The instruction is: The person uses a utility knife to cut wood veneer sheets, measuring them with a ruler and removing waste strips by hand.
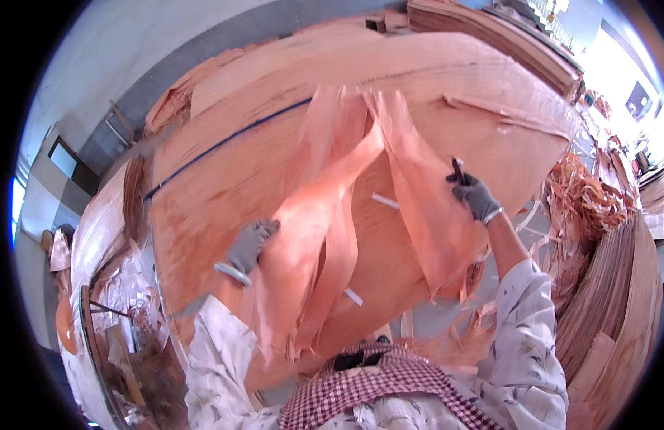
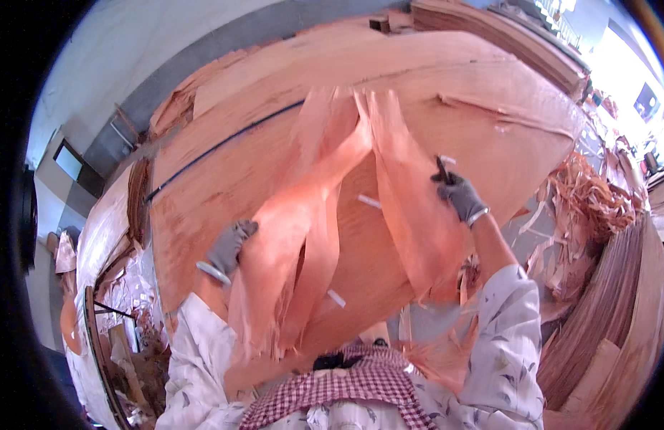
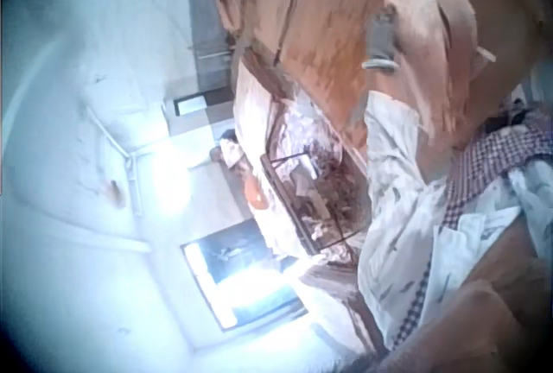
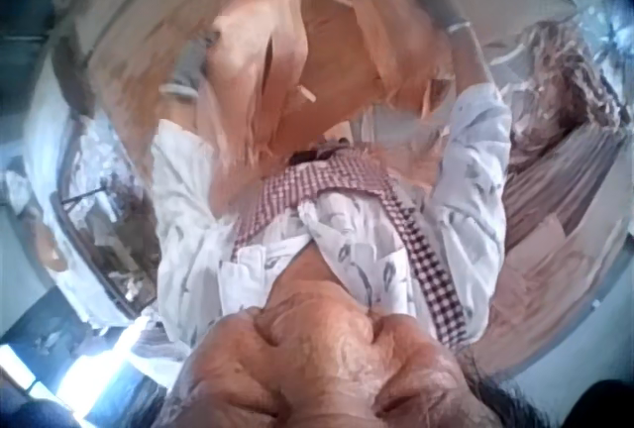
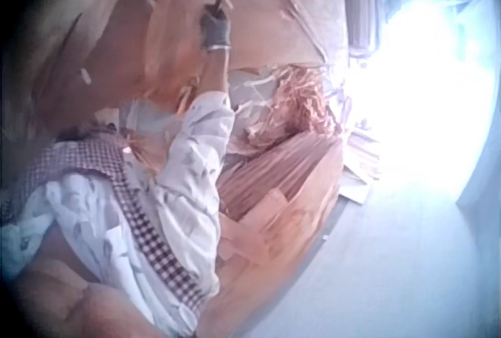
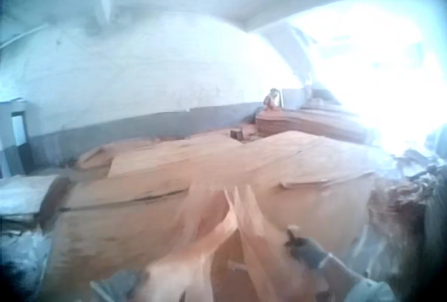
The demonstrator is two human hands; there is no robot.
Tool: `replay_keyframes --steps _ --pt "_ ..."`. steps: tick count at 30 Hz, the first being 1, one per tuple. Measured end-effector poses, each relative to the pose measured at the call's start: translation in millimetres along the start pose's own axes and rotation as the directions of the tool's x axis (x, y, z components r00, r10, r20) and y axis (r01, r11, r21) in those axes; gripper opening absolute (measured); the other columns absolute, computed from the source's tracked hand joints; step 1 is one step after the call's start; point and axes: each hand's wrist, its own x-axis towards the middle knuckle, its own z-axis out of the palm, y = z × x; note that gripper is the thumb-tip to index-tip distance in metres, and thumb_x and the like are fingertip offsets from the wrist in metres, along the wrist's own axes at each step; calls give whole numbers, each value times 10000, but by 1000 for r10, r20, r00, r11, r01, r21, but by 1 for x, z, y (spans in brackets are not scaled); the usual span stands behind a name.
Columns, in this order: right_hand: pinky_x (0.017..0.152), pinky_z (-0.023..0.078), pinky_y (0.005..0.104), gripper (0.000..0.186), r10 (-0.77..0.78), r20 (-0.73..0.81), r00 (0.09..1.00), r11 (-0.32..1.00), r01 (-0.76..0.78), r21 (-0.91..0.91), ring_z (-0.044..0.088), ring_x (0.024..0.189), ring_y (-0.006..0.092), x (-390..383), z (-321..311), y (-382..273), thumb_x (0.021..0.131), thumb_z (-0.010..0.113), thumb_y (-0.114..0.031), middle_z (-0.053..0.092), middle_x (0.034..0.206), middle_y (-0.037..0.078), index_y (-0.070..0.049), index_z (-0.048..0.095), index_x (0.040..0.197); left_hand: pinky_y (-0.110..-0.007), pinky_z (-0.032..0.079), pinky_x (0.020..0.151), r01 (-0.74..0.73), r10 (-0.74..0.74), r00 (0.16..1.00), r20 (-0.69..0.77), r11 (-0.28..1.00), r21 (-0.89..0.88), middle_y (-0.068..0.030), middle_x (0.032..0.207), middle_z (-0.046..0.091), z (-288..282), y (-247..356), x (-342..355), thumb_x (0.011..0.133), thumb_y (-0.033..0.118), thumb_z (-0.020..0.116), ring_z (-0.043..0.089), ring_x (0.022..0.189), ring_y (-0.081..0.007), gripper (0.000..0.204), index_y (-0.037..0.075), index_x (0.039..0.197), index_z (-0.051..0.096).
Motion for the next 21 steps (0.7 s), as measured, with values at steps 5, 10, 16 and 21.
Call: replay_keyframes --steps 5,10,16,21 --pt "631 451 228 210 95 79 992 846 -39 -532 501 688 64 -37 -64 47 812 590 -86 597 826 -17 -18 631 1007 -341 452 901 -295 191 951 245 302 907 -125 1149 591 -120 -106 -27 775 99 528 525 1085 -293 267 70 1017 636" --pt "699 475 296 293 85 -268 959 679 -253 -689 598 775 174 -176 -327 129 681 520 72 642 856 66 -26 624 937 -456 428 661 454 -87 848 -523 627 633 -270 729 570 -210 -158 -80 843 318 561 579 700 -386 361 -41 804 581" --pt "658 459 300 132 160 -563 811 653 -515 -555 546 717 179 -348 -340 223 791 543 -91 610 806 65 -47 582 909 -495 481 672 369 150 917 -369 26 929 -239 847 615 -253 -181 -132 903 206 475 599 781 -426 227 38 1007 587" --pt "652 450 297 202 458 -647 609 662 -720 -209 520 729 161 -490 -308 259 813 533 -75 591 825 27 -36 585 1004 -506 477 701 514 40 840 -541 261 817 -189 876 639 -157 -75 -49 863 188 489 615 779 -396 201 90 1019 569"
